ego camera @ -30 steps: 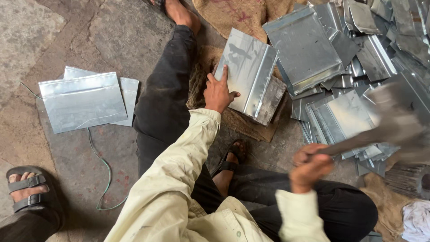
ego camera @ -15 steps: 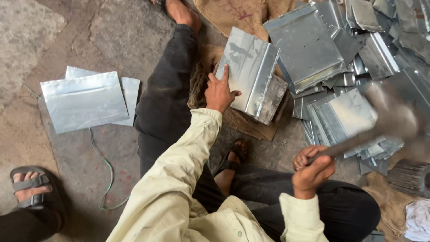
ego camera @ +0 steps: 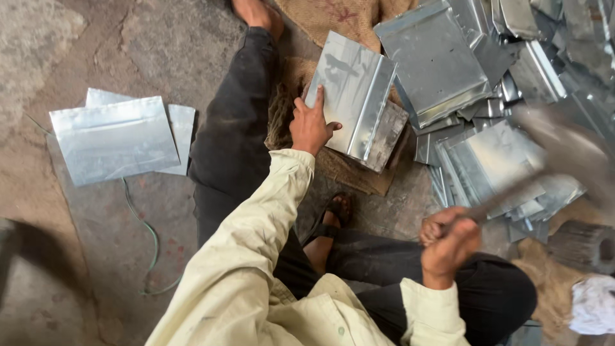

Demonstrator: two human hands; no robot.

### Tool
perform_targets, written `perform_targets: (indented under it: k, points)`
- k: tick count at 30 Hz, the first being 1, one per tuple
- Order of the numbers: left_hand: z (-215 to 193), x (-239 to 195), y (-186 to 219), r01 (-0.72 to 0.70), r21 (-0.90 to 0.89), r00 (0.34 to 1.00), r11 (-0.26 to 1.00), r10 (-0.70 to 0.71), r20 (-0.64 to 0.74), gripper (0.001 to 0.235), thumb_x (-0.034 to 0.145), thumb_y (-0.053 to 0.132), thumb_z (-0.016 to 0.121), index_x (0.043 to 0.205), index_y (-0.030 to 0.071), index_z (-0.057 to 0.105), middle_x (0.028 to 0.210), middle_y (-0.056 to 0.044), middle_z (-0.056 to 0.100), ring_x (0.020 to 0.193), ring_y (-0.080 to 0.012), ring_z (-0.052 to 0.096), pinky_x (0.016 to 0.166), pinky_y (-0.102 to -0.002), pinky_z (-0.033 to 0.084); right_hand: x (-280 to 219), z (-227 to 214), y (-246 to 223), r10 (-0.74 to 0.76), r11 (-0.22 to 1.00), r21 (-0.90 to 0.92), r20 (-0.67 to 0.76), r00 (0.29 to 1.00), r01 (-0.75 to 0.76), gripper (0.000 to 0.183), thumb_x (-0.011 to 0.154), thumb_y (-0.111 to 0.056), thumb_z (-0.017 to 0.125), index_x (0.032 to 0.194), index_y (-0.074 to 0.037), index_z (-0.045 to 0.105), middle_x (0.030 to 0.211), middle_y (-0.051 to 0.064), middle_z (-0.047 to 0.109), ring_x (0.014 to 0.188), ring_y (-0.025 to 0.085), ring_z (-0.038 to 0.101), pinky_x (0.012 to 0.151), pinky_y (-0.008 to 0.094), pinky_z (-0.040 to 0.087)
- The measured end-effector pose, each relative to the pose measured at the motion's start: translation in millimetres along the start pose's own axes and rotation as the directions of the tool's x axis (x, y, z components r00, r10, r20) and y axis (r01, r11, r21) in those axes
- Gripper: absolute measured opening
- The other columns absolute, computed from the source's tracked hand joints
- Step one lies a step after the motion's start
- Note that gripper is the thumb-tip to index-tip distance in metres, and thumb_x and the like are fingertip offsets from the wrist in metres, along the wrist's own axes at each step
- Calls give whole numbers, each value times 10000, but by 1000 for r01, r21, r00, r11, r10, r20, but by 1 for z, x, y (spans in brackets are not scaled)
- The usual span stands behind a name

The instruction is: The person hammers metal sheets on a stone block using a hammer, setting aside finished pieces and picking up new ones from a pile.

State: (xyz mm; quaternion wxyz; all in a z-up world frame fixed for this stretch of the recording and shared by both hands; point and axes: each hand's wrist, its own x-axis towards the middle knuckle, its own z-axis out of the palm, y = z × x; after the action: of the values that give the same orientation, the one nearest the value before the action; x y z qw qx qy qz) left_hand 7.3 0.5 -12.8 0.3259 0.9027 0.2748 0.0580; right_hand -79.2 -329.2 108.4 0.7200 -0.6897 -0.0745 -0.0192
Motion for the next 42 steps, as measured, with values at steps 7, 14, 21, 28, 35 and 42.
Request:
perform_targets:
  k: [7,14,21,28,35,42]
  points:
    - [-7,-4,4,17,10,1000,1000,-17,18,1113,700,522,905,1596,236,311,1184,-238,463,909,-410,611,616,-462,554,-35,-1,123,-43,640,-731,272,961,236,462,1186,-429,455,1016,-35,627,763,40,579,706,125,518,608,255,394]
    - [-3,0,5,27,14,999,1000,-28,31,1093,726,526,888,1605,237,305,1220,-258,457,931,-430,611,630,-470,547,-24,3,29,308,926,-224,-14,951,-303,497,1103,-509,402,916,-65,526,634,15,413,465,88,365,402,257,290]
    - [-8,-2,5,39,21,997,999,-40,71,1097,732,530,884,1612,259,287,1240,-256,454,962,-431,607,649,-463,552,-51,2,100,-131,906,-392,98,987,159,387,1120,-421,496,973,-70,560,839,28,524,745,102,524,626,255,403]
    - [-8,4,6,56,5,995,998,-56,79,1121,678,501,912,1589,290,294,1295,-266,428,992,-434,603,699,-486,554,-21,13,67,526,768,-377,-90,846,-518,494,1047,-519,452,808,-91,518,588,22,456,438,117,413,383,282,302]
    - [-10,1,3,44,20,994,999,-45,104,1099,716,513,890,1607,289,287,1314,-268,426,1007,-438,603,693,-488,557,19,19,110,-146,931,-321,107,983,173,555,1148,-586,392,842,-130,472,676,-24,448,581,91,438,531,253,350]
    - [-6,-2,1,37,6,998,999,-37,51,1108,690,508,907,1590,270,305,1255,-245,440,965,-425,600,688,-474,552,38,12,103,480,810,-298,-160,863,-506,472,1126,-469,423,880,-73,492,658,106,413,560,305,353,527,482,265]
